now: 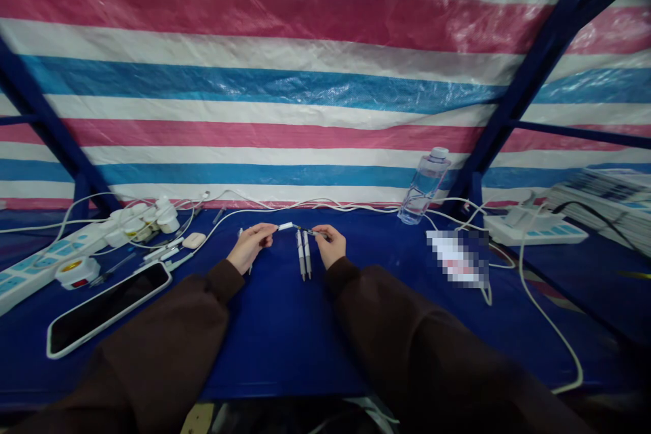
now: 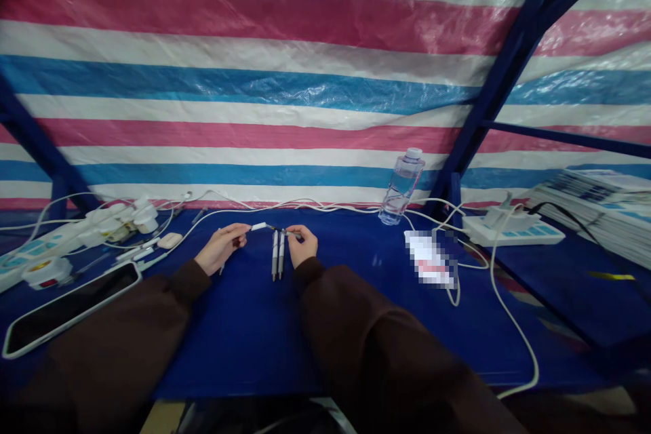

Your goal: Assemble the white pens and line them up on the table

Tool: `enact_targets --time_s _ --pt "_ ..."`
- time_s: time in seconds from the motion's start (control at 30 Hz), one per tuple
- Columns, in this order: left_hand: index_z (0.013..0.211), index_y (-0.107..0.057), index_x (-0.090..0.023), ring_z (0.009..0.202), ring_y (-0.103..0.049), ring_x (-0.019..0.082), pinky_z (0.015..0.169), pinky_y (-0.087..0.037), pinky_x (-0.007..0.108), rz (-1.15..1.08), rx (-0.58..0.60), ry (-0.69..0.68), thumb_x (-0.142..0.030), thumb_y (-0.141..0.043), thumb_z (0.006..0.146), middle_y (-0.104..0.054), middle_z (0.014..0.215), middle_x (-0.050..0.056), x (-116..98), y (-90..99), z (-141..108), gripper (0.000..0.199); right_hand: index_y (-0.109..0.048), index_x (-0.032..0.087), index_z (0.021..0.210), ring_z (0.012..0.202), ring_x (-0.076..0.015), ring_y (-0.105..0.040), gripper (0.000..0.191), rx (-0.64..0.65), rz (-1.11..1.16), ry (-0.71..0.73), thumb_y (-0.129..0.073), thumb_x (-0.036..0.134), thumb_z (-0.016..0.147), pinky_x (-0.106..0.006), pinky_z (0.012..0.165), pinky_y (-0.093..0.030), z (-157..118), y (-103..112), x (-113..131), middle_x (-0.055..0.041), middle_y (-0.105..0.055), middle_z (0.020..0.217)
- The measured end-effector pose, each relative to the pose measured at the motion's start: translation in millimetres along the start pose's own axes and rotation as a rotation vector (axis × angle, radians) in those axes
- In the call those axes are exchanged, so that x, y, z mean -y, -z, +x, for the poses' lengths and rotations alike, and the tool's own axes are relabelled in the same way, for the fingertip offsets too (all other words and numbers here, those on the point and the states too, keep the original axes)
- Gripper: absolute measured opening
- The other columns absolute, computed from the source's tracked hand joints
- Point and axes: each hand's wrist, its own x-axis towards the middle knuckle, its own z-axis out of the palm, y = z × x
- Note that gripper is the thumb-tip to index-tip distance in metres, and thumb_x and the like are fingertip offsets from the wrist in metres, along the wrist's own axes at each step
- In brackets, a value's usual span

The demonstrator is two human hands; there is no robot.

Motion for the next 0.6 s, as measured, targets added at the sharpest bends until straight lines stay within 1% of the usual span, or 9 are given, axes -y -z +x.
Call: enact_targets --time_s 0.13,0.2,0.3,0.4,0.5,0.6 --pt "0.074 -0.066 -0.013 0.055 -0.049 0.008 0.055 -0.038 0.022 0.005 -0.021 0.003 -0.027 -0.076 0.058 -0.054 0.057 -0.002 -0.4 -1.4 -0.3 0.024 -0.066 0.018 0.067 0.060 -0.0137 -0.055 0.021 0.004 -0.075 0.041 -0.046 0.017 0.063 -0.024 0.054 -0.043 -2.5 0.3 2.9 -0.0022 -0.064 0.069" --pt "0.074 -0.066 -0.013 0.056 -0.051 0.008 0.056 -0.039 0.023 0.022 -0.014 0.002 -0.028 -0.076 0.058 -0.056 0.058 -0.001 0.4 -1.4 0.2 0.024 -0.068 0.018 0.069 0.060 -0.0131 -0.055 0.024 0.023 -0.115 0.108 -0.045 0.016 0.063 -0.024 0.053 -0.043 -4.4 0.3 5.6 -0.0033 -0.063 0.075" --pt "0.075 -0.067 -0.013 0.058 -0.053 0.009 0.059 -0.041 0.023 0.028 -0.003 0.007 -0.028 -0.076 0.060 -0.059 0.060 0.000 1.4 -0.6 1.0 0.024 -0.071 0.019 0.075 0.059 -0.0117 -0.053 0.028 0.089 -0.160 0.227 -0.045 0.013 0.064 -0.024 0.054 -0.044 -8.1 0.2 10.6 -0.0036 -0.062 0.078" --pt "0.076 -0.067 -0.013 0.059 -0.055 0.010 0.060 -0.042 0.023 0.011 -0.009 0.025 -0.029 -0.076 0.060 -0.061 0.062 0.001 0.8 -0.3 0.6 0.024 -0.071 0.019 0.082 0.060 -0.0116 -0.053 0.029 0.144 -0.159 0.300 -0.048 0.014 0.067 -0.024 0.057 -0.045 -11.3 0.3 14.1 -0.0041 -0.064 0.083" --pt "0.076 -0.068 -0.012 0.059 -0.056 0.010 0.062 -0.042 0.024 -0.022 -0.023 0.044 -0.029 -0.077 0.059 -0.062 0.062 0.002 -1.2 -0.7 -0.4 0.025 -0.070 0.019 0.088 0.061 -0.0126 -0.054 0.026 0.167 -0.145 0.312 -0.050 0.017 0.070 -0.025 0.057 -0.044 -13.0 0.3 14.7 -0.0042 -0.066 0.086" --pt "0.077 -0.069 -0.011 0.059 -0.056 0.010 0.062 -0.042 0.023 -0.057 -0.042 0.062 -0.029 -0.077 0.059 -0.063 0.063 0.003 -3.1 -1.1 -1.0 0.027 -0.068 0.019 0.087 0.061 -0.0135 -0.056 0.021 0.175 -0.138 0.255 -0.054 0.021 0.072 -0.024 0.052 -0.040 -13.5 -0.1 14.2 -0.0034 -0.068 0.084"
